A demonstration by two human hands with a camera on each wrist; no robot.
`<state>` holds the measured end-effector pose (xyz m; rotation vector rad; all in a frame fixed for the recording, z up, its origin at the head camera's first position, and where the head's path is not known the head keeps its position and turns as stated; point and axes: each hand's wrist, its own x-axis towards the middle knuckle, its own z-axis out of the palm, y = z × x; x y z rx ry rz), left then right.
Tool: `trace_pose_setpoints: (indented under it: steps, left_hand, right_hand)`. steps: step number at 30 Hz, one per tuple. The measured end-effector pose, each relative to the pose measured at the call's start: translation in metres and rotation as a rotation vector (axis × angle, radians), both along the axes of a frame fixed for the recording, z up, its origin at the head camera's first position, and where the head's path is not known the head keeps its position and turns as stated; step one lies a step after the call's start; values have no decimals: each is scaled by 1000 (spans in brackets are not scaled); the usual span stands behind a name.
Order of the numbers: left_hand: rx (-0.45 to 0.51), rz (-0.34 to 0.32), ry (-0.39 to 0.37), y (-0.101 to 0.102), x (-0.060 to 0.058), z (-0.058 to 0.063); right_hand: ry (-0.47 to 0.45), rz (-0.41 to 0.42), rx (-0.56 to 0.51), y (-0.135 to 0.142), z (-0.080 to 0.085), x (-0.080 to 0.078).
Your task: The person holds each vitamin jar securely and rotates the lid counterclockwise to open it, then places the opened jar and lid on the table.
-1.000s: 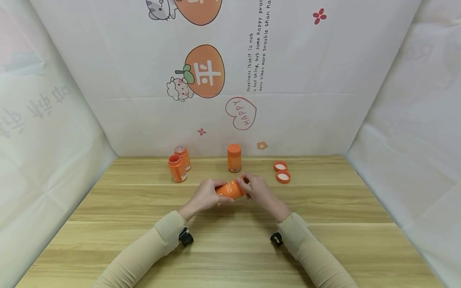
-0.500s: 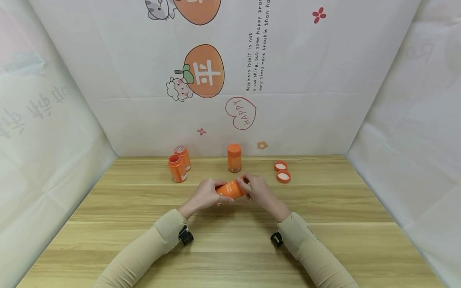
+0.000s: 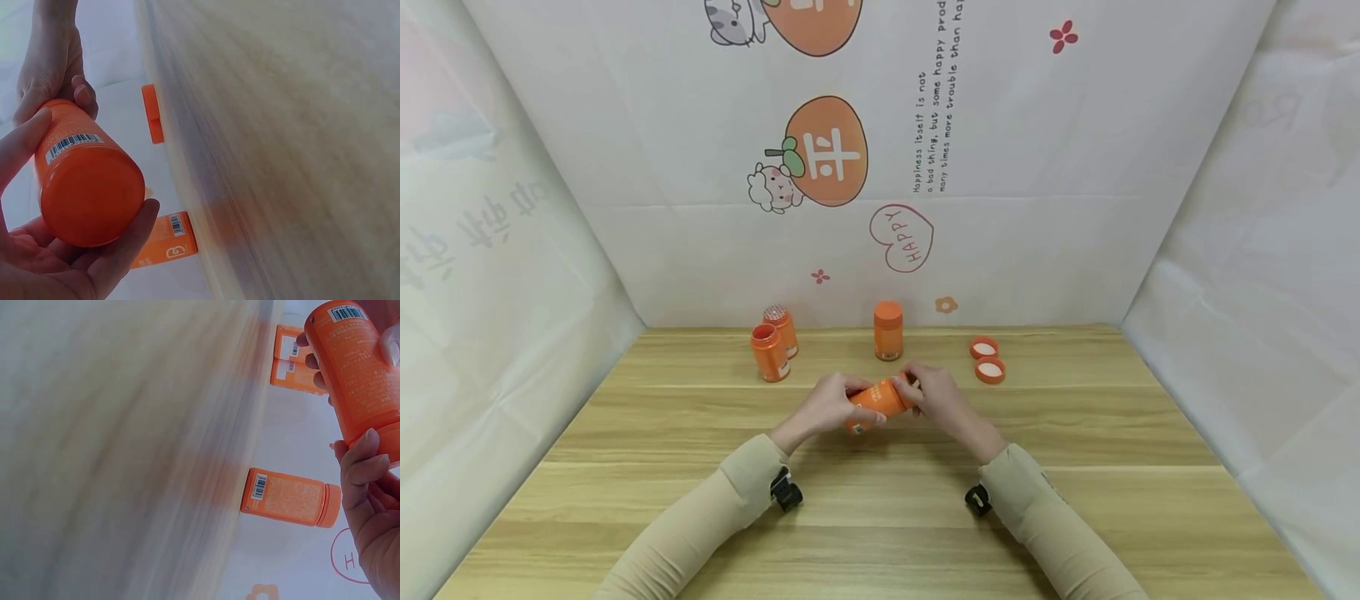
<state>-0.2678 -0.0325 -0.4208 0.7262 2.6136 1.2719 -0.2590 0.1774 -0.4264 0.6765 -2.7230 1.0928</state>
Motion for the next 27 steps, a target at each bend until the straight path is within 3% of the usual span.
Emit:
trace_pose_setpoints:
  steps: [7,13,27]
  left_hand:
    - [16,9,-85,-2,0,2]
    - [61,-8,-170,-3,-1,4]
    - [100,-26,-198,-4,-2,3]
  right_hand:
    - [-4,8,-3,1,0,-1]
    - [59,53,2,5,2,-1]
    - [228,194,-24,10,4,3]
